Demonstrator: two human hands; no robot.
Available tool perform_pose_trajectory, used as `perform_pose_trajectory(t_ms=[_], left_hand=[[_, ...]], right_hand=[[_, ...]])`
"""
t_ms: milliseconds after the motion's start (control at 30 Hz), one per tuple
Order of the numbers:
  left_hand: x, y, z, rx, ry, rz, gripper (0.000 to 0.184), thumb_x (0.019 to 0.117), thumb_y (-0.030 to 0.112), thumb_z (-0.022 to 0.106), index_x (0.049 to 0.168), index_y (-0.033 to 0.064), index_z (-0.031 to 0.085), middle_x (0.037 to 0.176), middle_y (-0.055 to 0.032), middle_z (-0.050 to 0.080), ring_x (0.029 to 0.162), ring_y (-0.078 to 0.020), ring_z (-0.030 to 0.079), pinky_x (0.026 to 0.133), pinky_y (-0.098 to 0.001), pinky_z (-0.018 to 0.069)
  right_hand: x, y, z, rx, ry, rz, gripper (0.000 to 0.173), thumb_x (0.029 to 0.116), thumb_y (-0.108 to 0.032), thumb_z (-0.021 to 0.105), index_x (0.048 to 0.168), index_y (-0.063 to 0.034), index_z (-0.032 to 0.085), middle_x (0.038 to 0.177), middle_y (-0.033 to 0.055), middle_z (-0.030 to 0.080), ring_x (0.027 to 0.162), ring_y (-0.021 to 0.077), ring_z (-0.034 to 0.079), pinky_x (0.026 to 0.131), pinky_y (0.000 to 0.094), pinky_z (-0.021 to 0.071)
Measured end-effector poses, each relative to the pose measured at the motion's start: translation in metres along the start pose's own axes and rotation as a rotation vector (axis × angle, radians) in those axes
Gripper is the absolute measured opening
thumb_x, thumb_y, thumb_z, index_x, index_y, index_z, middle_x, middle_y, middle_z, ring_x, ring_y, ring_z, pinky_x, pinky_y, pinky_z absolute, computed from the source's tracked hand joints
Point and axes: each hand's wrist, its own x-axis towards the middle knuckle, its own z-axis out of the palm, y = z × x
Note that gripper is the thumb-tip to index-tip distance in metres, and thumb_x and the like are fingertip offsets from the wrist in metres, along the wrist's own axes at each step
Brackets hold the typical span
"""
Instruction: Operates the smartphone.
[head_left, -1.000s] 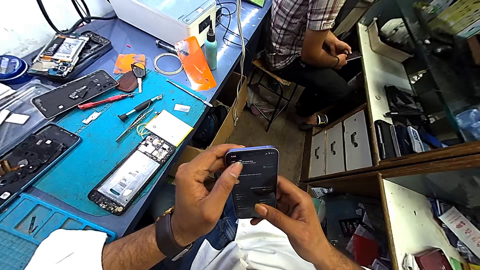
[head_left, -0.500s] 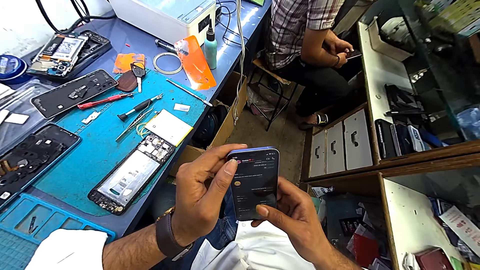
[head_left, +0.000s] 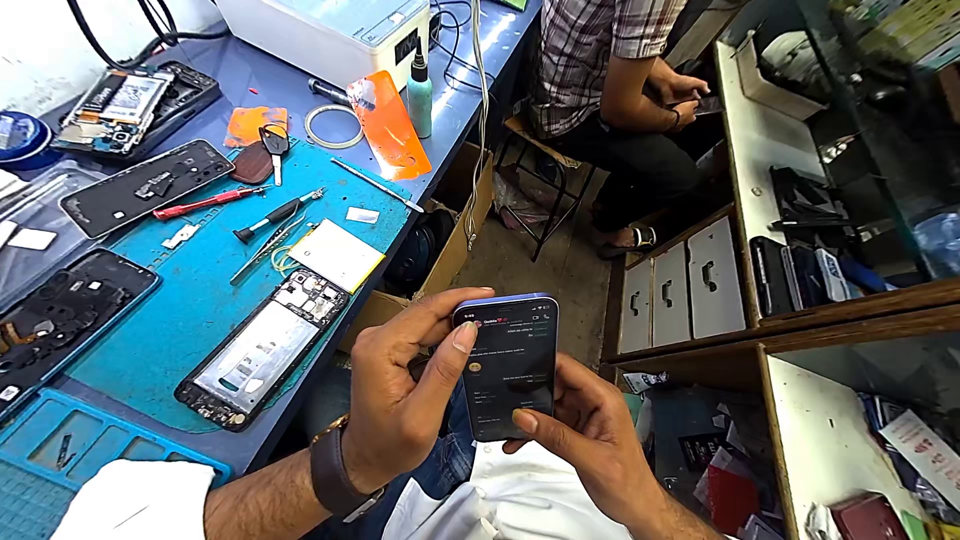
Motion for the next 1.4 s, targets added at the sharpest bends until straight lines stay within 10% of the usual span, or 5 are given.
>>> perform_pose_trajectory(t_ms=[1400], left_hand=[[-0.0006,-0.0012,-0.0013,-0.015,-0.003,0.003,0.036,0.1065,0.013,0.042,0.131,-0.0053,0.062,0.107,-0.0083,0.073,0.091,-0.0146,0.072,0.078,-0.0297,0.0627]], right_hand=[[0.0004,-0.0008,-0.0003,-0.002,-0.014,-0.006,0.030,0.0984,-0.014,0.068,0.127,-0.0046,0.061,0.108,0.0135,0.072,0.092,0.0222,0.075,0.076,0.0364,0.0661]])
